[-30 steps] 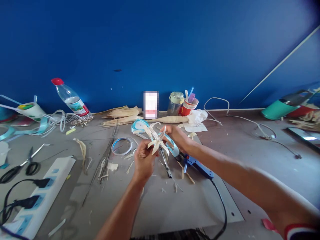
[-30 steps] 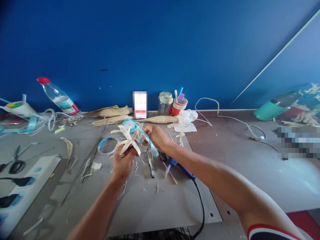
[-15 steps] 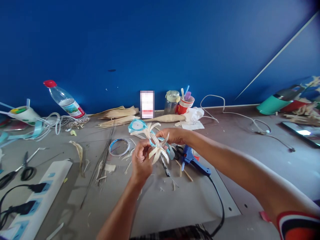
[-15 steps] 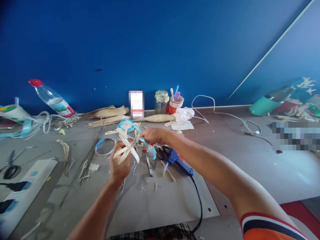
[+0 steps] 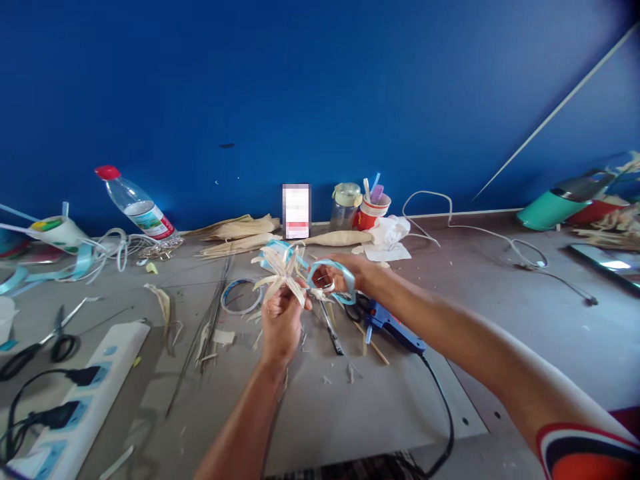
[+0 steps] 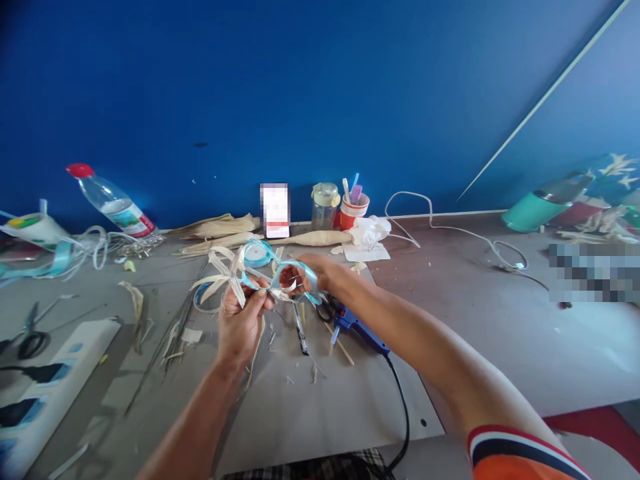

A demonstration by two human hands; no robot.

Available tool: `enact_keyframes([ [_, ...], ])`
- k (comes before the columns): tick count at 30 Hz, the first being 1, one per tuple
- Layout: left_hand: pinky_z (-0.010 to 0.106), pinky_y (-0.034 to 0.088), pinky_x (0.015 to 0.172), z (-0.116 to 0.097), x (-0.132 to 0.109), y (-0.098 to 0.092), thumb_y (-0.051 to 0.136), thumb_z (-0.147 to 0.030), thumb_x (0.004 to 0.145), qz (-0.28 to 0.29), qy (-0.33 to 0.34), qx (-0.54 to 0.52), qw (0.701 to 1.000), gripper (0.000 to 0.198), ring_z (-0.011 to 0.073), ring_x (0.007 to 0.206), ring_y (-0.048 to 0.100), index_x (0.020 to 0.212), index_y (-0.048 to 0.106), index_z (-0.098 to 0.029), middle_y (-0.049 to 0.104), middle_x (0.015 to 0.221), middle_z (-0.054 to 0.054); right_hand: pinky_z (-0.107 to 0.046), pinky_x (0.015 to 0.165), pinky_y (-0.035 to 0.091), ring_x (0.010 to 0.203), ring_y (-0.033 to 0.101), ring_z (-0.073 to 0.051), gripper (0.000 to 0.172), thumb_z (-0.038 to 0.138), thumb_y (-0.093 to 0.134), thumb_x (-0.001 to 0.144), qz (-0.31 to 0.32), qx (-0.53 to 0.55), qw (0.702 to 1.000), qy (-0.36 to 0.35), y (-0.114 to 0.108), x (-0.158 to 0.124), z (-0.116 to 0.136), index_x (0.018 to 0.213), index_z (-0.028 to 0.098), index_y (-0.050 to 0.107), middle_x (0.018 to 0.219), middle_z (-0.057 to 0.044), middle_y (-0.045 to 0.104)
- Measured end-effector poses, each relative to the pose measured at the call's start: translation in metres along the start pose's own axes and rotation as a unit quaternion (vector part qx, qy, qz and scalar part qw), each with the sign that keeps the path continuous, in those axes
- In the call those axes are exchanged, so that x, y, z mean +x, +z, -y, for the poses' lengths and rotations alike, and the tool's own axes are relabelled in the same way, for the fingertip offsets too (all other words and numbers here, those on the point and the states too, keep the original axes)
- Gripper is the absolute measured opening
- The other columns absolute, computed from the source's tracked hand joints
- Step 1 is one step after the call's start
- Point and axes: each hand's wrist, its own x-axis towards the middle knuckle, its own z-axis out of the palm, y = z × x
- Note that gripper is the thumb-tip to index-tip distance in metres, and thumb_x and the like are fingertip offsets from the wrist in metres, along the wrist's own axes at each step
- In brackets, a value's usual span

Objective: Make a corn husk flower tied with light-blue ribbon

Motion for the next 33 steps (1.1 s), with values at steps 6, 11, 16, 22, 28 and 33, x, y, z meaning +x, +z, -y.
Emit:
enact_keyframes([
  [6, 0.021, 0.041, 0.056, 0.004, 0.005, -0.003, 0.067, -0.021, 0.069, -0.035, -0.022, -0.016, 0.999, 0.019, 0.0049, 0.053, 0.051, 0.081, 0.053, -0.018, 0.059, 0.080, -0.002, -0.027, 0.061, 0.045, 0.059, 0.056, -0.010, 0.008, 0.020, 0.054, 0.080, -0.120, 0.117, 0.977, 0.129, -0.023, 0.014, 0.005, 0.074, 0.014, 0.053, 0.064, -0.001, 0.057],
  [11, 0.021, 0.040, 0.053, 0.000, 0.009, -0.001, 0.068, -0.018, 0.066, -0.057, -0.039, -0.056, 0.996, 0.021, 0.0045, 0.049, 0.050, 0.077, 0.050, -0.018, 0.059, 0.075, -0.003, -0.028, 0.072, 0.048, 0.076, 0.060, -0.012, 0.021, 0.034, 0.058, 0.079, 0.017, 0.057, 0.998, -0.027, -0.036, -0.010, 0.022, 0.088, 0.016, 0.060, 0.084, -0.005, 0.064],
  [16, 0.020, 0.040, 0.053, -0.003, 0.012, -0.003, 0.070, -0.015, 0.062, -0.084, -0.043, -0.117, 0.989, 0.025, 0.0035, 0.048, 0.048, 0.074, 0.049, -0.019, 0.056, 0.065, -0.007, -0.027, 0.066, 0.051, 0.076, 0.061, -0.014, 0.048, 0.024, 0.078, 0.057, 0.114, -0.015, 0.993, 0.019, -0.008, -0.045, 0.007, 0.102, 0.021, 0.060, 0.087, -0.002, 0.066],
  [22, 0.020, 0.040, 0.053, -0.005, 0.014, -0.005, 0.072, -0.015, 0.058, -0.110, -0.064, -0.148, 0.981, 0.030, 0.0037, 0.048, 0.047, 0.075, 0.047, -0.020, 0.054, 0.061, -0.009, -0.017, 0.036, 0.030, 0.040, 0.038, -0.004, 0.006, 0.021, 0.061, 0.070, 0.062, 0.046, 0.994, 0.080, 0.026, -0.054, -0.019, 0.073, 0.017, 0.064, 0.051, 0.004, 0.052],
  [28, 0.019, 0.039, 0.053, -0.006, 0.014, -0.001, 0.071, -0.012, 0.056, -0.143, -0.044, -0.137, 0.979, 0.028, 0.0040, 0.047, 0.047, 0.071, 0.048, -0.018, 0.052, 0.057, -0.008, -0.019, 0.039, 0.021, 0.038, 0.029, -0.004, 0.016, 0.026, 0.055, 0.076, 0.131, 0.016, 0.985, 0.114, 0.027, -0.065, -0.010, 0.073, 0.015, 0.066, 0.041, 0.006, 0.043],
  [33, 0.020, 0.039, 0.053, -0.002, 0.012, -0.001, 0.068, -0.014, 0.061, -0.130, -0.014, -0.086, 0.988, 0.022, 0.0045, 0.048, 0.048, 0.071, 0.049, -0.017, 0.054, 0.061, -0.006, -0.019, 0.043, 0.026, 0.041, 0.033, -0.004, 0.025, 0.037, 0.053, 0.081, 0.175, -0.021, 0.983, 0.059, 0.023, -0.081, -0.001, 0.080, 0.015, 0.065, 0.050, 0.005, 0.051],
])
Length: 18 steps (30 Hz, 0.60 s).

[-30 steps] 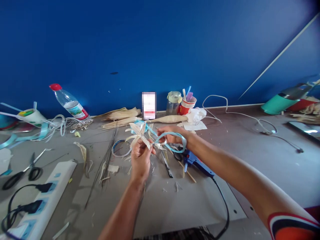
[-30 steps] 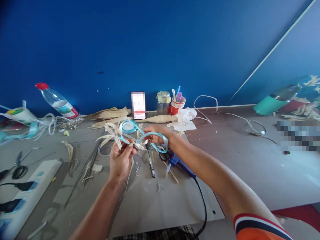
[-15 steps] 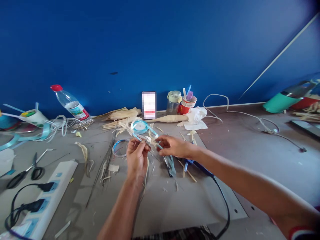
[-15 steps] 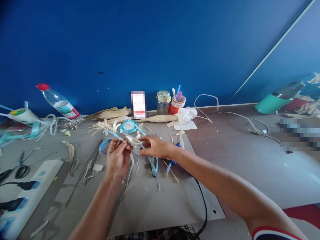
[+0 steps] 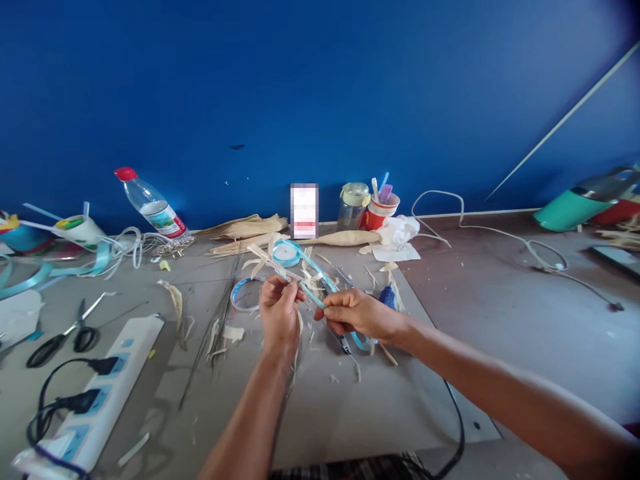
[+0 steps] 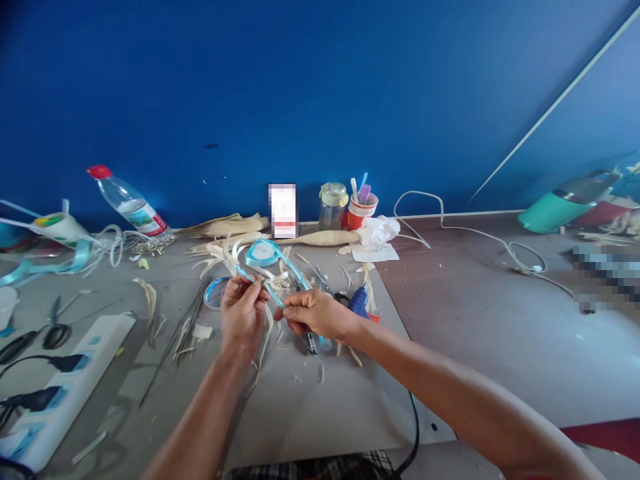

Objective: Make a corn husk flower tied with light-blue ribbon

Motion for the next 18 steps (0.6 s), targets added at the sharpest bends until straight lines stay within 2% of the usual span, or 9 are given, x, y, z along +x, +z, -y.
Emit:
enact_keyframes([
  [3, 0.020, 0.040, 0.054, 0.004, -0.001, -0.003, 0.067, -0.016, 0.064, 0.007, 0.016, 0.036, 0.999, 0.019, 0.0052, 0.051, 0.048, 0.072, 0.050, -0.017, 0.054, 0.064, -0.005, -0.020, 0.048, 0.035, 0.046, 0.043, -0.006, 0.028, 0.038, 0.049, 0.084, 0.055, -0.098, 0.994, -0.018, -0.004, -0.009, 0.003, 0.078, 0.016, 0.065, 0.061, 0.002, 0.059],
  [5, 0.021, 0.040, 0.056, 0.006, -0.001, -0.004, 0.066, -0.016, 0.065, 0.008, 0.021, 0.051, 0.998, 0.018, 0.0057, 0.052, 0.048, 0.072, 0.049, -0.017, 0.053, 0.063, -0.005, -0.022, 0.056, 0.040, 0.057, 0.053, -0.010, 0.024, 0.037, 0.053, 0.083, 0.059, -0.173, 0.982, -0.044, -0.007, -0.012, 0.003, 0.075, 0.018, 0.066, 0.068, 0.000, 0.063],
  [6, 0.021, 0.040, 0.057, 0.008, -0.001, -0.005, 0.065, -0.017, 0.066, 0.010, 0.024, 0.058, 0.998, 0.017, 0.0059, 0.052, 0.048, 0.073, 0.050, -0.017, 0.052, 0.061, -0.005, -0.023, 0.060, 0.042, 0.064, 0.057, -0.012, 0.022, 0.037, 0.055, 0.081, 0.036, -0.197, 0.978, -0.059, -0.010, -0.012, 0.002, 0.076, 0.019, 0.067, 0.072, -0.001, 0.065],
  [8, 0.021, 0.040, 0.059, 0.009, -0.001, -0.006, 0.064, -0.017, 0.068, 0.022, 0.033, 0.072, 0.997, 0.015, 0.0062, 0.053, 0.049, 0.074, 0.050, -0.018, 0.051, 0.059, -0.006, -0.025, 0.067, 0.045, 0.075, 0.060, -0.016, 0.021, 0.038, 0.057, 0.079, -0.053, -0.208, 0.973, -0.082, -0.013, -0.008, -0.001, 0.086, 0.021, 0.068, 0.081, -0.002, 0.066],
  [11, 0.020, 0.040, 0.059, 0.009, -0.003, -0.005, 0.063, -0.018, 0.071, 0.036, 0.039, 0.089, 0.995, 0.013, 0.0059, 0.054, 0.049, 0.076, 0.051, -0.018, 0.053, 0.062, -0.005, -0.030, 0.075, 0.046, 0.086, 0.059, -0.018, 0.033, 0.039, 0.056, 0.080, -0.213, -0.181, 0.955, -0.101, -0.014, 0.003, -0.005, 0.106, 0.019, 0.061, 0.095, -0.006, 0.064],
  [13, 0.020, 0.039, 0.058, 0.008, -0.005, -0.003, 0.064, -0.017, 0.070, 0.035, 0.036, 0.091, 0.995, 0.013, 0.0053, 0.053, 0.048, 0.076, 0.051, -0.017, 0.055, 0.067, -0.004, -0.033, 0.080, 0.045, 0.092, 0.057, -0.019, 0.046, 0.037, 0.059, 0.077, -0.277, -0.172, 0.937, -0.126, -0.012, 0.012, -0.005, 0.118, 0.018, 0.053, 0.106, -0.010, 0.060],
  [15, 0.020, 0.040, 0.057, 0.008, -0.006, -0.002, 0.065, -0.017, 0.069, 0.035, 0.030, 0.088, 0.995, 0.015, 0.0050, 0.054, 0.049, 0.076, 0.052, -0.017, 0.056, 0.070, -0.004, -0.033, 0.083, 0.045, 0.095, 0.056, -0.019, 0.052, 0.032, 0.063, 0.073, -0.283, -0.175, 0.931, -0.148, -0.007, 0.020, -0.001, 0.121, 0.017, 0.050, 0.112, -0.011, 0.058],
  [18, 0.020, 0.040, 0.057, 0.009, -0.006, -0.002, 0.066, -0.018, 0.069, 0.042, 0.021, 0.071, 0.996, 0.016, 0.0048, 0.055, 0.050, 0.077, 0.053, -0.017, 0.058, 0.073, -0.003, -0.030, 0.079, 0.045, 0.086, 0.059, -0.016, 0.034, 0.023, 0.062, 0.071, -0.258, -0.183, 0.938, -0.142, 0.000, 0.028, 0.009, 0.105, 0.016, 0.059, 0.099, -0.007, 0.064],
])
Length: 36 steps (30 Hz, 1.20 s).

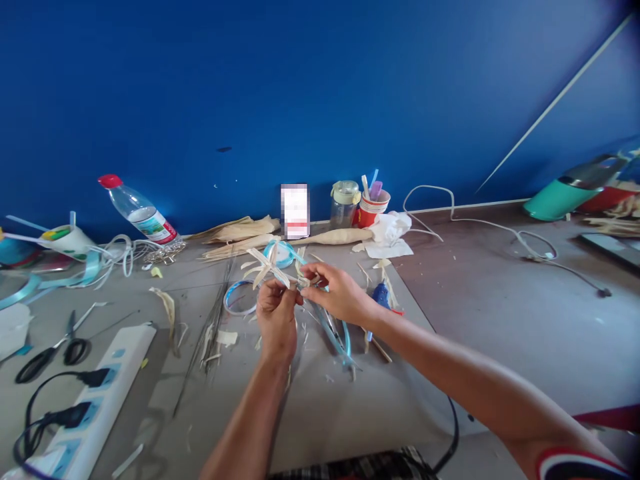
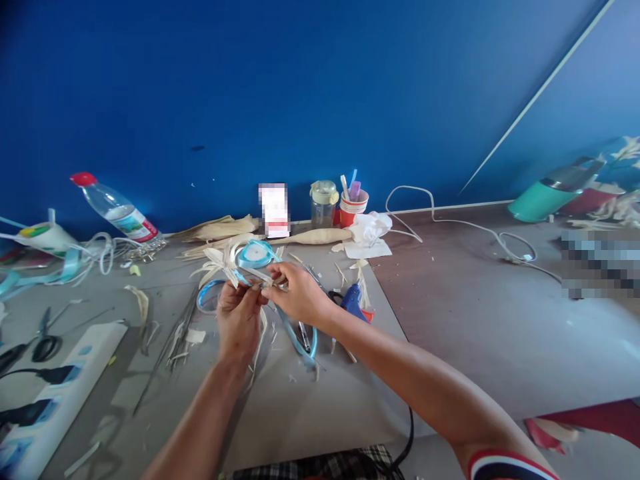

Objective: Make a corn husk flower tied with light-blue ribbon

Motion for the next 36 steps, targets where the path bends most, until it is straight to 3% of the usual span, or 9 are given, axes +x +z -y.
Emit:
enact_keyframes([
  [4, 0.019, 0.039, 0.055, 0.001, 0.001, 0.000, 0.068, -0.017, 0.067, 0.024, -0.021, -0.049, 0.998, 0.017, 0.0044, 0.054, 0.050, 0.077, 0.054, -0.017, 0.058, 0.072, -0.004, -0.024, 0.067, 0.043, 0.070, 0.057, -0.013, 0.008, 0.017, 0.056, 0.072, 0.014, -0.033, 0.999, 0.010, 0.002, 0.005, 0.010, 0.077, 0.018, 0.062, 0.075, 0.000, 0.065],
  [8, 0.020, 0.038, 0.053, -0.001, 0.001, 0.002, 0.071, -0.016, 0.063, 0.026, -0.042, -0.073, 0.996, 0.022, 0.0047, 0.050, 0.051, 0.075, 0.053, -0.017, 0.056, 0.065, -0.005, -0.022, 0.067, 0.040, 0.072, 0.055, -0.012, 0.015, 0.008, 0.051, 0.068, 0.002, -0.091, 0.994, -0.059, 0.000, 0.009, 0.008, 0.074, 0.018, 0.061, 0.074, 0.000, 0.063],
  [12, 0.020, 0.038, 0.051, -0.004, 0.001, 0.004, 0.073, -0.015, 0.060, 0.022, -0.060, -0.079, 0.995, 0.025, 0.0051, 0.047, 0.050, 0.072, 0.051, -0.017, 0.055, 0.060, -0.006, -0.023, 0.068, 0.040, 0.074, 0.056, -0.013, 0.018, 0.006, 0.049, 0.067, 0.008, -0.130, 0.988, -0.083, -0.002, 0.012, 0.006, 0.075, 0.017, 0.061, 0.078, -0.002, 0.062],
  [19, 0.021, 0.036, 0.048, -0.009, 0.003, 0.001, 0.071, -0.015, 0.061, 0.068, -0.114, -0.051, 0.990, 0.023, 0.0045, 0.044, 0.048, 0.072, 0.051, -0.017, 0.055, 0.063, -0.005, -0.023, 0.067, 0.040, 0.075, 0.058, -0.013, 0.014, 0.009, 0.054, 0.070, 0.093, -0.123, 0.986, -0.065, -0.019, 0.016, 0.016, 0.077, 0.017, 0.063, 0.079, -0.001, 0.065],
  [26, 0.022, 0.034, 0.047, -0.013, 0.004, -0.001, 0.067, -0.014, 0.062, 0.123, -0.166, -0.045, 0.977, 0.018, 0.0050, 0.043, 0.045, 0.070, 0.052, -0.016, 0.051, 0.057, -0.005, -0.024, 0.070, 0.040, 0.076, 0.055, -0.012, 0.017, 0.004, 0.052, 0.069, 0.164, -0.174, 0.965, -0.106, -0.029, 0.022, 0.022, 0.075, 0.016, 0.063, 0.082, -0.002, 0.063],
  [36, 0.022, 0.033, 0.051, -0.012, 0.004, -0.002, 0.067, -0.017, 0.061, 0.150, -0.146, -0.003, 0.978, 0.016, 0.0063, 0.047, 0.047, 0.070, 0.055, -0.016, 0.052, 0.058, -0.004, -0.028, 0.072, 0.039, 0.077, 0.052, -0.014, 0.021, 0.002, 0.046, 0.071, 0.205, -0.273, 0.924, -0.173, -0.030, 0.026, 0.023, 0.073, 0.015, 0.062, 0.080, -0.004, 0.059],
])
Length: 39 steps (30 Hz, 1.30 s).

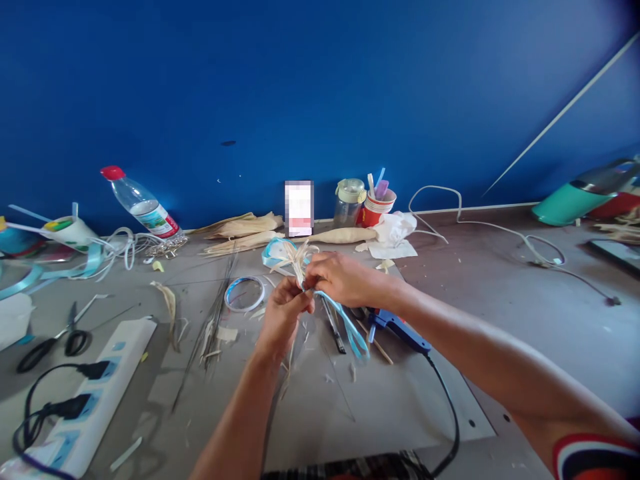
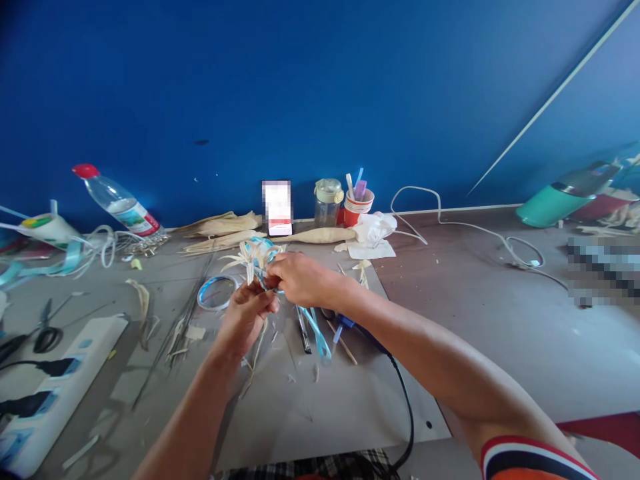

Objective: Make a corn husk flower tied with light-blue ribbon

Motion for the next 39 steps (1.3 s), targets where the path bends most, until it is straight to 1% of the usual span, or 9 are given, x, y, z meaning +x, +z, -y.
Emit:
enact_keyframes([
  [9, 0.023, 0.035, 0.054, 0.006, 0.004, -0.003, 0.070, -0.016, 0.060, -0.014, 0.012, 0.014, 1.000, 0.016, 0.0066, 0.050, 0.048, 0.067, 0.056, -0.016, 0.055, 0.060, -0.003, -0.030, 0.072, 0.040, 0.078, 0.054, -0.016, 0.015, 0.005, 0.053, 0.068, 0.007, -0.033, 0.999, -0.008, 0.004, 0.002, 0.004, 0.075, 0.016, 0.061, 0.082, -0.005, 0.060],
  [13, 0.022, 0.037, 0.056, 0.004, 0.005, -0.002, 0.071, -0.014, 0.057, -0.067, 0.018, -0.031, 0.997, 0.017, 0.0054, 0.051, 0.048, 0.068, 0.057, -0.015, 0.056, 0.064, -0.004, -0.037, 0.088, 0.040, 0.103, 0.052, -0.023, 0.040, 0.013, 0.057, 0.070, -0.119, 0.020, 0.992, 0.041, 0.009, -0.007, -0.002, 0.110, 0.016, 0.056, 0.109, -0.011, 0.057],
  [16, 0.021, 0.037, 0.055, 0.003, 0.006, -0.001, 0.072, -0.014, 0.055, -0.094, 0.021, -0.061, 0.993, 0.020, 0.0043, 0.050, 0.047, 0.066, 0.056, -0.015, 0.056, 0.065, -0.004, -0.037, 0.086, 0.042, 0.099, 0.055, -0.023, 0.043, 0.023, 0.059, 0.073, -0.227, 0.084, 0.962, 0.125, 0.019, -0.019, -0.013, 0.115, 0.016, 0.052, 0.107, -0.012, 0.059],
  [17, 0.021, 0.037, 0.054, 0.003, 0.006, -0.001, 0.073, -0.014, 0.054, -0.099, 0.021, -0.066, 0.993, 0.020, 0.0041, 0.050, 0.047, 0.066, 0.056, -0.015, 0.056, 0.065, -0.005, -0.037, 0.083, 0.043, 0.094, 0.056, -0.022, 0.038, 0.026, 0.059, 0.074, -0.233, 0.105, 0.955, 0.149, 0.024, -0.022, -0.015, 0.110, 0.016, 0.054, 0.102, -0.011, 0.061],
  [20, 0.020, 0.038, 0.054, 0.004, 0.005, 0.001, 0.073, -0.013, 0.055, -0.100, 0.019, -0.062, 0.993, 0.021, 0.0045, 0.052, 0.048, 0.067, 0.056, -0.016, 0.057, 0.066, -0.005, -0.034, 0.076, 0.045, 0.083, 0.059, -0.020, 0.029, 0.033, 0.061, 0.073, -0.168, 0.210, 0.944, 0.191, 0.042, -0.026, -0.018, 0.095, 0.015, 0.060, 0.090, -0.008, 0.065],
  [22, 0.021, 0.039, 0.055, 0.005, 0.005, 0.003, 0.072, -0.014, 0.056, -0.096, 0.018, -0.055, 0.994, 0.020, 0.0054, 0.053, 0.050, 0.067, 0.056, -0.016, 0.057, 0.066, -0.004, -0.031, 0.073, 0.045, 0.078, 0.059, -0.018, 0.022, 0.031, 0.061, 0.071, -0.145, 0.289, 0.924, 0.204, 0.054, -0.024, -0.016, 0.086, 0.014, 0.061, 0.083, -0.006, 0.066],
  [26, 0.022, 0.040, 0.058, 0.006, 0.004, 0.003, 0.071, -0.012, 0.057, -0.095, 0.016, -0.042, 0.994, 0.020, 0.0057, 0.055, 0.050, 0.068, 0.055, -0.016, 0.058, 0.068, -0.003, -0.027, 0.069, 0.043, 0.071, 0.056, -0.014, 0.010, 0.023, 0.057, 0.069, -0.172, 0.399, 0.875, 0.213, 0.068, -0.013, -0.009, 0.074, 0.016, 0.061, 0.072, -0.001, 0.064],
  [32, 0.021, 0.039, 0.056, 0.010, 0.006, 0.002, 0.069, -0.011, 0.059, -0.089, 0.031, -0.044, 0.995, 0.019, 0.0049, 0.053, 0.048, 0.069, 0.054, -0.016, 0.057, 0.067, -0.004, -0.024, 0.060, 0.034, 0.058, 0.046, -0.009, 0.010, 0.025, 0.058, 0.063, -0.193, 0.549, 0.779, 0.233, 0.070, -0.009, -0.003, 0.063, 0.016, 0.055, 0.059, 0.003, 0.054],
  [39, 0.023, 0.040, 0.055, 0.010, 0.005, 0.005, 0.069, -0.013, 0.059, -0.066, 0.035, -0.049, 0.996, 0.019, 0.0076, 0.054, 0.051, 0.064, 0.051, -0.016, 0.057, 0.064, -0.003, -0.025, 0.056, 0.029, 0.053, 0.041, -0.008, 0.014, 0.027, 0.063, 0.057, -0.192, 0.636, 0.710, 0.235, 0.070, -0.012, 0.003, 0.060, 0.015, 0.055, 0.055, 0.004, 0.050],
])
